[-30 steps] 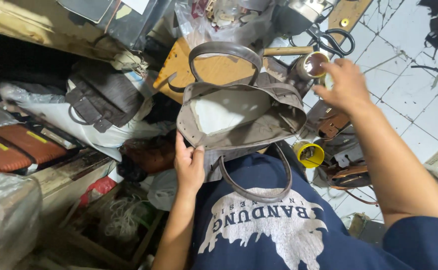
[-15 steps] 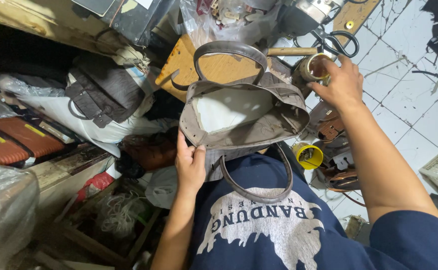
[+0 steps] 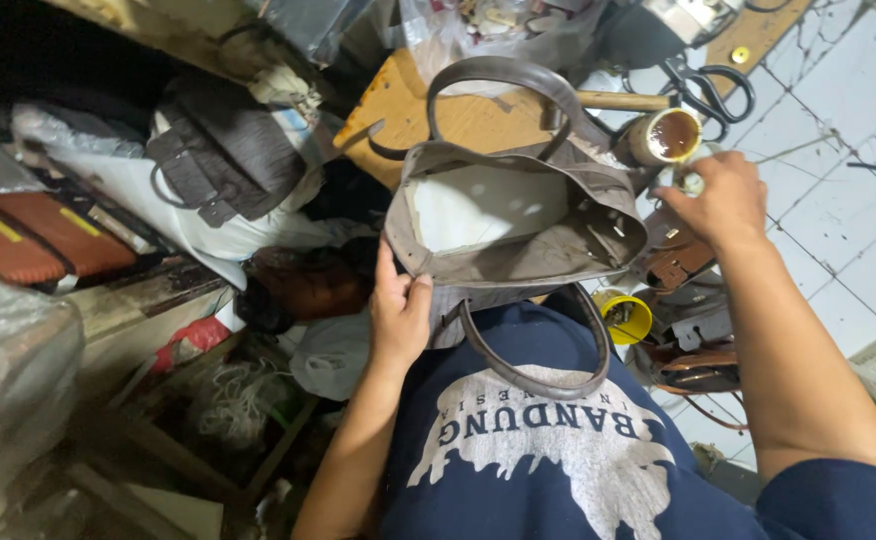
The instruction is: Smoothing and pressing down the interior lining of a leather tote bag by hand
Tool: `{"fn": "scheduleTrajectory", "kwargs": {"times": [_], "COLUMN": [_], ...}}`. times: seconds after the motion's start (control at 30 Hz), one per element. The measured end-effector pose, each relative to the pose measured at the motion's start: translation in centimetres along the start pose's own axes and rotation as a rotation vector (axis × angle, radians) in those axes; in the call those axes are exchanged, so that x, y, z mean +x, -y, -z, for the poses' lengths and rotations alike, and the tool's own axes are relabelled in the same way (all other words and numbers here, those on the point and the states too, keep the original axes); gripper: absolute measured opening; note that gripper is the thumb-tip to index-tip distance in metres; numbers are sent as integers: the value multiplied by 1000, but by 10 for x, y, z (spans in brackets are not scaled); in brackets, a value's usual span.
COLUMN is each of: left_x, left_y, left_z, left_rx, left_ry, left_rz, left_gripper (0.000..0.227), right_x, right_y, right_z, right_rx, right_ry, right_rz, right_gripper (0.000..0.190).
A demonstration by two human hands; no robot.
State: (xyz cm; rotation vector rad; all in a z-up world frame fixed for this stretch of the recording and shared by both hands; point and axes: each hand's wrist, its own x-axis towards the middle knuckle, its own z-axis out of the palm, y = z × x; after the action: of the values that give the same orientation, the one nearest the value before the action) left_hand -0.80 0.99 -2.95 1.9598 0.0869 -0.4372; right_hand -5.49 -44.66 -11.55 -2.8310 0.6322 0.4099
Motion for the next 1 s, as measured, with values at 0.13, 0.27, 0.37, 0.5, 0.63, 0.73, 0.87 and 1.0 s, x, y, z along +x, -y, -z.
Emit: {"fn": "scheduleTrajectory", "kwargs": {"times": [0.13, 0.27, 0.37, 0.5, 0.63, 0.73, 0.87, 1.0], "left_x": [-1, -2, -1, -1, -3, -4, -3, -4], "left_y": [-10, -12, -12, 0, 2, -1, -3, -1], "left_z": [-1, -2, -1, -1, -3, -2, -2, -2], "left_rx": [108, 80, 42, 6, -1, 22, 48, 59], "left_ry": [-18, -2, 10, 18, 0, 9, 40, 68], "left_rz": [20, 10, 19, 40, 21, 45, 22, 24], "left_gripper": [79, 79, 80, 80, 79, 80, 80, 81], "right_x": [-15, -45, -49, -14, 38, 60, 61, 58], "right_y": [26, 116, 191, 267, 284, 287, 269, 257], "right_z": [33, 119, 138, 74, -41, -104, -169, -216], "right_rx": [443, 1101, 927, 337, -43, -112, -227, -378], "right_ry": [-211, 188, 446, 696, 700, 631, 499, 378], "right_rz": [5, 393, 623, 545, 489, 576, 515, 548], "right_gripper": [24, 21, 41, 71, 54, 49, 51, 33]}}
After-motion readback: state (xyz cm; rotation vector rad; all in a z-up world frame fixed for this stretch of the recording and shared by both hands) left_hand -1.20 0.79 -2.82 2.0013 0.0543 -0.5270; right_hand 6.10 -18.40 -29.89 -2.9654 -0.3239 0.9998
